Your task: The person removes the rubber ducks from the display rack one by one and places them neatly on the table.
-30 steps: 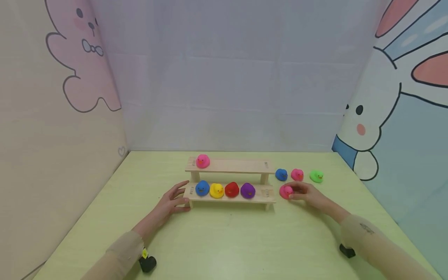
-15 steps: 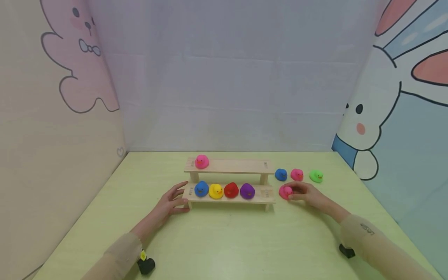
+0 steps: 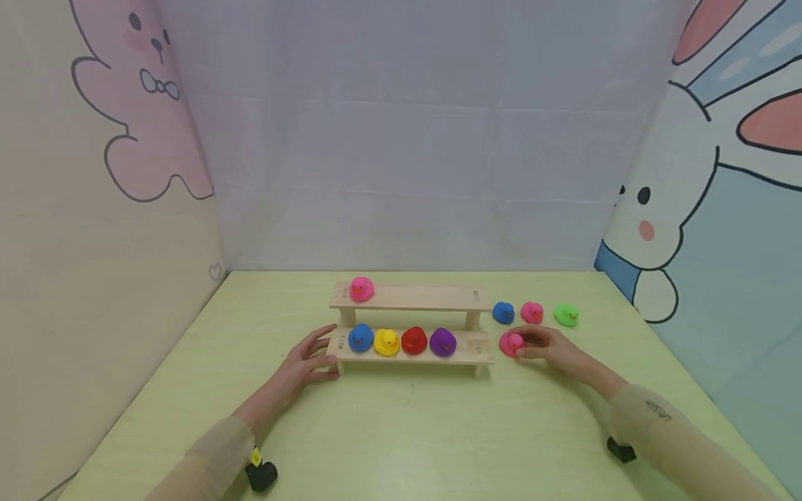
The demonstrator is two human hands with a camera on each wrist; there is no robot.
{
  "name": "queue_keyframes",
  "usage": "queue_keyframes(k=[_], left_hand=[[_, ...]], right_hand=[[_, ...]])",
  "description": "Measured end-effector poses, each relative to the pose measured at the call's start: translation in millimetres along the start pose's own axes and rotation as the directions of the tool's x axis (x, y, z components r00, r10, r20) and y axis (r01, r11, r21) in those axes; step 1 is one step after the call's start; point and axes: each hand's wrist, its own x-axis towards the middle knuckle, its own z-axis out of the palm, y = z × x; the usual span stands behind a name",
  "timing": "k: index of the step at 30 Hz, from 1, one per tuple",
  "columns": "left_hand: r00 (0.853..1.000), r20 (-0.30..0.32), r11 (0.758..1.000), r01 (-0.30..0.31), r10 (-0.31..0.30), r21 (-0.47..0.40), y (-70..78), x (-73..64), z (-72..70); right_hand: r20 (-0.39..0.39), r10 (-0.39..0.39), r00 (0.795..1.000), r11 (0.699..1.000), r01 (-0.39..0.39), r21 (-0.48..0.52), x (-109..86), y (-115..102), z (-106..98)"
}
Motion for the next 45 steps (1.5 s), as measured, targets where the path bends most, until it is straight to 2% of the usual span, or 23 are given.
queue_keyframes(k=[11, 17, 22, 28, 34, 37, 42, 45], left_hand=[[1.0, -0.004, 1.0, 0.004, -0.004, -0.005, 1.8, -1.2, -1.2], [0.999, 0.025, 1.0, -0.028, 0.028, 0.004, 1.5, -1.7, -3.2], [1.0, 0.006, 1.0, -0.005, 0.005, -0.005, 0.3, -0.2, -3.0], [1.0, 0.006, 1.0, -0.008, 0.008, -0.017, -3.1, -0.9, -3.7], [1.0, 0.004, 1.0, -0.003, 0.003, -0.017, -3.7, -0.6, -1.3], [1.0, 0.003, 1.0, -0.004, 0.005, -0.021, -3.3, 0.1, -0.4], [1.0, 0.003, 1.0, -0.012, 0.013, -0.021, -2.3, 0.1, -0.3], [1.0, -0.001, 1.0, -0.009, 0.009, -0.021, -1.8, 0.0, -0.6]], right_hand=[[0.002, -0.027, 1.0, 1.0, 0.027, 0.01, 1.0, 2, 0], [0.008, -0.001, 1.0, 1.0, 0.001, -0.007, 2.3, 2, 0], [0.028, 0.012, 1.0, 1.0, -0.012, 0.0, 2.5, 1, -1], [0.069, 0.017, 0.997, 0.998, -0.012, -0.063, 3.7, -1, -3], [0.127, 0.014, 0.992, 0.98, 0.012, -0.198, 3.4, -23, -13], [0.148, -0.017, 0.989, 0.973, 0.05, -0.224, 7.1, -40, -21], [0.11, -0.096, 0.989, 0.964, 0.12, -0.239, 20.3, -65, -33], [0.075, -0.113, 0.991, 0.961, 0.128, -0.244, 30.8, -79, -39]])
